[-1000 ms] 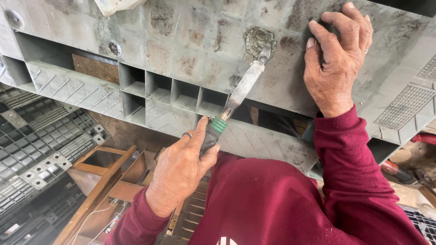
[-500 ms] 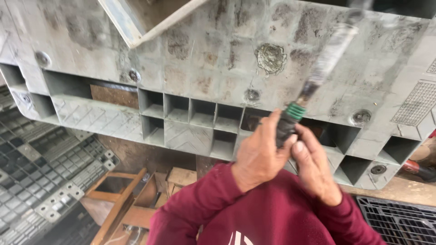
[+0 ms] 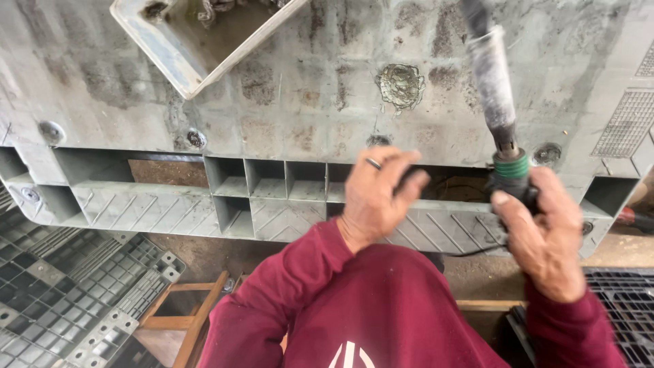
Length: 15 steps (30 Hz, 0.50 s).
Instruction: The person uses a soldering iron to heat a specific spot on a large metal structure. They wipe the heated area with a cloth to remove residue. The person then sharpens a metal file on a stone and uses the file to scrape and smooth the same spot on the metal structure.
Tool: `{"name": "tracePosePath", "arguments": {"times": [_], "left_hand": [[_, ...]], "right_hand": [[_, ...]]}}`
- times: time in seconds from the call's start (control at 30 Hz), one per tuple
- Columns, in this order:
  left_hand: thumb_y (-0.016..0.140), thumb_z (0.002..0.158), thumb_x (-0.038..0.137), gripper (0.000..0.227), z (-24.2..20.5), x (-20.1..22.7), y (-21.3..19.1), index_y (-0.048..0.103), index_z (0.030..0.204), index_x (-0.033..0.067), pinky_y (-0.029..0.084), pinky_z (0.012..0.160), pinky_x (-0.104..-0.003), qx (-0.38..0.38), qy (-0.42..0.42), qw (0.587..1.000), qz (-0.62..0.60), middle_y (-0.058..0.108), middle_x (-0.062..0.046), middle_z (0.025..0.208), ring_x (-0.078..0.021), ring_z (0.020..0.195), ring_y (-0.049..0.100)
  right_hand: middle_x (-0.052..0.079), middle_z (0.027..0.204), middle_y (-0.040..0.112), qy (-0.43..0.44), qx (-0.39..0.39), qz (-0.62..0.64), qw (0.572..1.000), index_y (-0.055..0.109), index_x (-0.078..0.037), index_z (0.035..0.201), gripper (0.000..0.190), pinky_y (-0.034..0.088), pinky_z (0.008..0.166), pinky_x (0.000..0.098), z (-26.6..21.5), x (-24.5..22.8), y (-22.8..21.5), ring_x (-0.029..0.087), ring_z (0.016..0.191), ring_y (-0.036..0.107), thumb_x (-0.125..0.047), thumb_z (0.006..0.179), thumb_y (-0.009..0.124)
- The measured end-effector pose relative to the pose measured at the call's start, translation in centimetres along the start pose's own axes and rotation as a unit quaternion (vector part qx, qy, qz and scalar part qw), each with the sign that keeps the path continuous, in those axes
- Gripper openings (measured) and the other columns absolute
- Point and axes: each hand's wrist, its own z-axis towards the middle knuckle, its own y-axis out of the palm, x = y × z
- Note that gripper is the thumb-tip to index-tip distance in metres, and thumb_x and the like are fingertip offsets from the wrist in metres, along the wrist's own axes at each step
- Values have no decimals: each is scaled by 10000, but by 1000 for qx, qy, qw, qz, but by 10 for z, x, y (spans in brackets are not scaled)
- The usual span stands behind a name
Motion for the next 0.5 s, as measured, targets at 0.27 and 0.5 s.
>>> {"name": "tracePosePath", "arguments": {"times": [0.27,0.5], "left_hand": [[793,924,104,187,22,-46,1,697,1084,91,504,765,-371,77,68,990,98,594,-53,1037,-263,871,586],[829,876,72,233,23,-50,6,704,1069,110,482,699,-352,85,72,988,110,592,-25,1006,-233,798,552]], "right_hand": [[111,826,612,-88,-95,-387,913,515,-98,1537,705,497,544,405,-25,-12,-62,240,573,602,-206,872,724],[65,752,583,-26,-191,-507,840,437,-301,1530,653,505,497,387,-6,-18,-63,213,488,570,-314,938,712]]}}
